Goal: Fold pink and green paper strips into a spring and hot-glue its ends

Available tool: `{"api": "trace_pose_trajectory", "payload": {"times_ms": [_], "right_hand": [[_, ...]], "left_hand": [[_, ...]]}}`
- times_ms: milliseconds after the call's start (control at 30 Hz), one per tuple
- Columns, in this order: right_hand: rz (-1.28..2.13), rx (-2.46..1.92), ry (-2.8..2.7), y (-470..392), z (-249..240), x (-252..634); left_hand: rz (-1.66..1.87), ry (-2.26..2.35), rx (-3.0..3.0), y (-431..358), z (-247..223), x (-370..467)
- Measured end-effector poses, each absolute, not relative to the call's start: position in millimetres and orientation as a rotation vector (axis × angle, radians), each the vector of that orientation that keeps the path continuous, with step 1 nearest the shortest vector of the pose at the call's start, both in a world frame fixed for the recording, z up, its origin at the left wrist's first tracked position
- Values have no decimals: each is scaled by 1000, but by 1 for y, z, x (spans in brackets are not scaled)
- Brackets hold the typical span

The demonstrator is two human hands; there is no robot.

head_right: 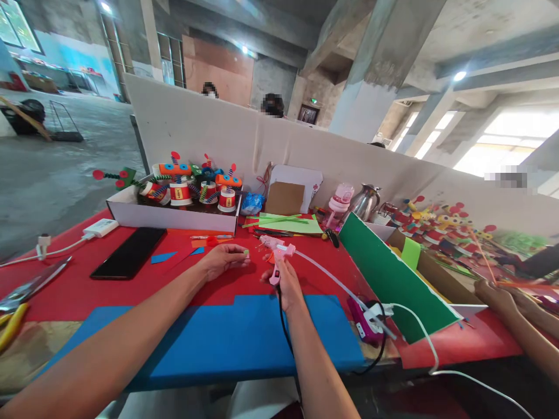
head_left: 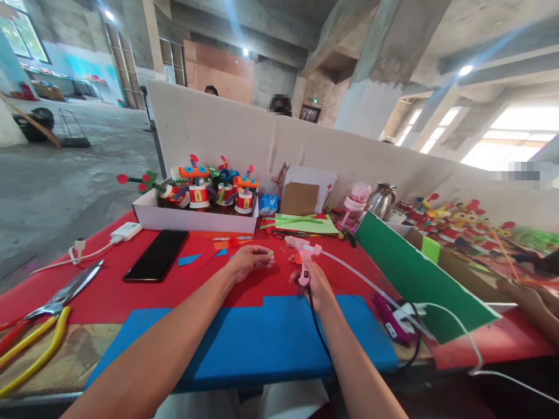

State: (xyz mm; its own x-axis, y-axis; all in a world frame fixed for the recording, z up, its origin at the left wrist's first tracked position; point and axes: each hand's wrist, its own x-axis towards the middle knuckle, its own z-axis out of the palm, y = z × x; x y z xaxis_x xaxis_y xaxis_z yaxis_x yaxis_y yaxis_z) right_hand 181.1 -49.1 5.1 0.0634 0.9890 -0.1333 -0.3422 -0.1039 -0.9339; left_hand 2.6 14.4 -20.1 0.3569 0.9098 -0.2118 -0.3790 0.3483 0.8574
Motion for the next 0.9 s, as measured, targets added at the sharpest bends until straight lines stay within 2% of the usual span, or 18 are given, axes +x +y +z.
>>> {"api": "trace_pose_trajectory", "payload": {"times_ms": [267,900], "right_hand": [[1225,-1157,-1188,-80,18,179],[1057,-1362,-1331,-89,17,190]], "left_hand": [[959,826,801,14,-18,3],[971,848,892,10,-17,7]]}}
